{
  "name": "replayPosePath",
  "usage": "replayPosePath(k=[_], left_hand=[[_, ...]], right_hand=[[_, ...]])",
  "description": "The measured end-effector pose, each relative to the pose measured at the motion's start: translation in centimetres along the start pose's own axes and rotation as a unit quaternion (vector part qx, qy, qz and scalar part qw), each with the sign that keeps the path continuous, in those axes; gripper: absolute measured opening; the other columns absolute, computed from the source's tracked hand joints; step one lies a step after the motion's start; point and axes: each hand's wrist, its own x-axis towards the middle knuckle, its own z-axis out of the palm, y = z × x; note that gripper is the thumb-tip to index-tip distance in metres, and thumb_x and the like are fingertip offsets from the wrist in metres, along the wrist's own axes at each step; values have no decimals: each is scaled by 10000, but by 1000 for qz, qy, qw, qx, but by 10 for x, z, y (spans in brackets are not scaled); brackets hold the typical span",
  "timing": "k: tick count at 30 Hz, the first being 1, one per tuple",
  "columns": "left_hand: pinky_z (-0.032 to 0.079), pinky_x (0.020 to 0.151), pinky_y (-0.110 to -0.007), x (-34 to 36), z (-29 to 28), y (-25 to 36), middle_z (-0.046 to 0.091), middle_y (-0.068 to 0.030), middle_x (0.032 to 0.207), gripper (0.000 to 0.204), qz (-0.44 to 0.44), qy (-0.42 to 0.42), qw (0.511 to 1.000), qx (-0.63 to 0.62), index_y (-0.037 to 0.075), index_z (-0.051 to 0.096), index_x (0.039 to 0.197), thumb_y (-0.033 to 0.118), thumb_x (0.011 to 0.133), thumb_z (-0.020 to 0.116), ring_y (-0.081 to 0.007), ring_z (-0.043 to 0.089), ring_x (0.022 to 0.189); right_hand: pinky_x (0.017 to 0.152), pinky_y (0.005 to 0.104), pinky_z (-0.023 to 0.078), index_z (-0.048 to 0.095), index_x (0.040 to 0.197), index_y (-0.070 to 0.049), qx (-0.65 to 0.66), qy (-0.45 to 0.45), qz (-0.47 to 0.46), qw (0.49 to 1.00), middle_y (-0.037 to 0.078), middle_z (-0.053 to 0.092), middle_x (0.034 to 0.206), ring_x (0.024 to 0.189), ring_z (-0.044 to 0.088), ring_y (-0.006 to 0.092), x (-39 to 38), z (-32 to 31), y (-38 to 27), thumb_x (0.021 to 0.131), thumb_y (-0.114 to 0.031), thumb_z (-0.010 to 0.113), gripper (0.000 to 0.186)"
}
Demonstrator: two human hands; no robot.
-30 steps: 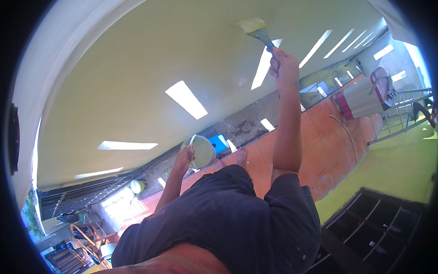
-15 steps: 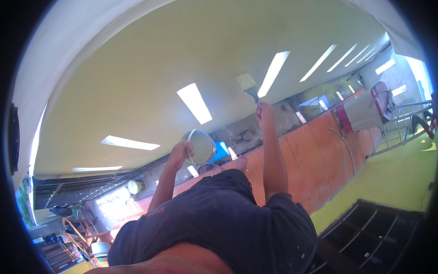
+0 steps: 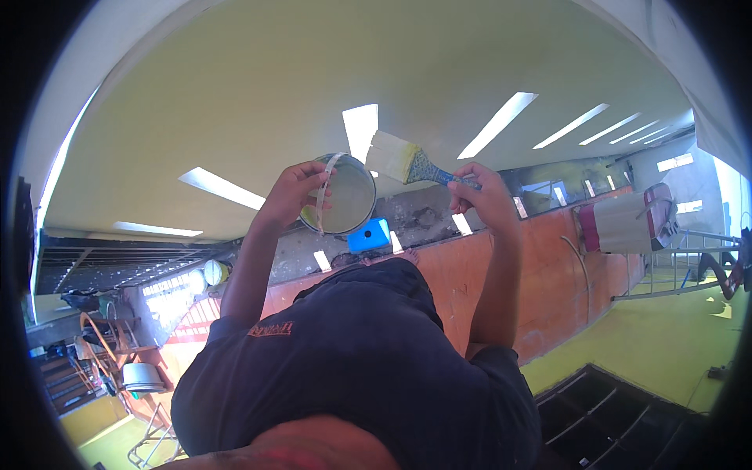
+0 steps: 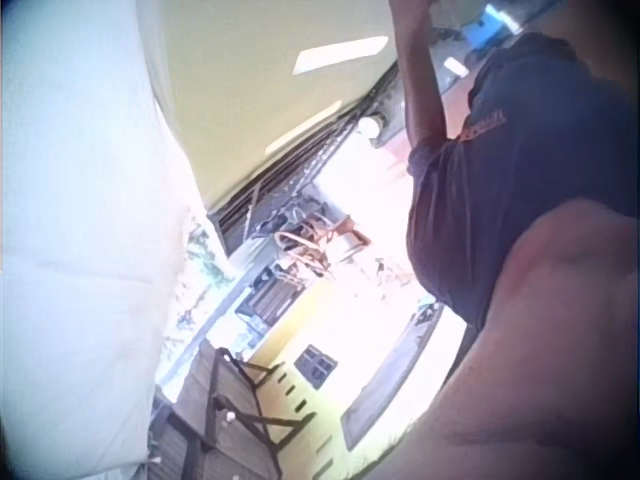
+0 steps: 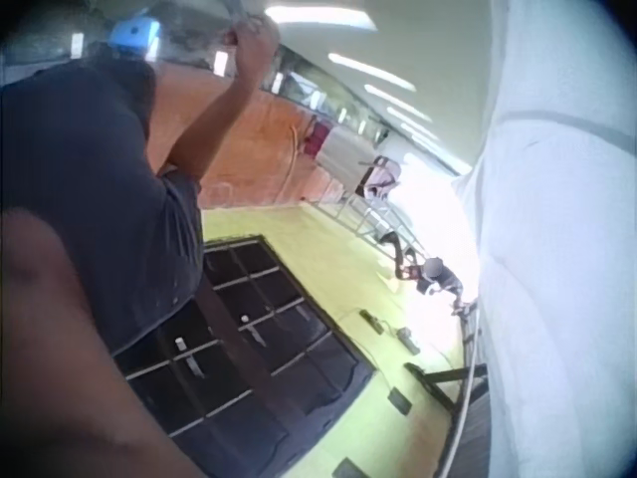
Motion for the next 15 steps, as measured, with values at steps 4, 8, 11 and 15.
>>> replayPosePath(k=[4, 8, 11, 15], left_hand=[[601, 736, -365, -11, 7, 20, 608, -62, 971, 300, 38, 6, 997, -68, -14, 612, 1154, 223, 998, 513, -154, 616, 859], [595, 749, -385, -16, 12, 30, 609, -100, 1067, 379, 71, 5, 989, -131, -45, 591, 1173, 269, 1013, 452, -185, 611, 917], [581, 778, -423, -18, 15, 34, 581, -131, 1211, 425, 84, -25, 987, -132, -42, 523, 1253, 298, 1006, 460, -209, 576, 991], [579, 788, -436, -23, 23, 34, 575, -145, 1216, 439, 99, -34, 984, -145, -66, 520, 1242, 297, 1007, 445, -227, 578, 998]], right_hand=[[548, 239, 514, 578, 1003, 34, -13, -47, 27, 998, 102, 653, 674, 573, 626, 129, 12, 35, -23, 879, -105, 687, 216], [544, 244, 514, 623, 988, 30, -117, -69, 5, 991, 109, 666, 699, 586, 635, 132, 37, 72, -33, 875, -94, 695, 182], [560, 243, 529, 660, 952, 41, -177, -73, -31, 981, 96, 680, 712, 623, 659, 132, 55, 99, -40, 860, -88, 695, 162], [598, 301, 535, 690, 885, 36, -303, -98, -100, 943, 115, 679, 724, 648, 674, 186, 70, 127, -46, 781, -145, 741, 215]])
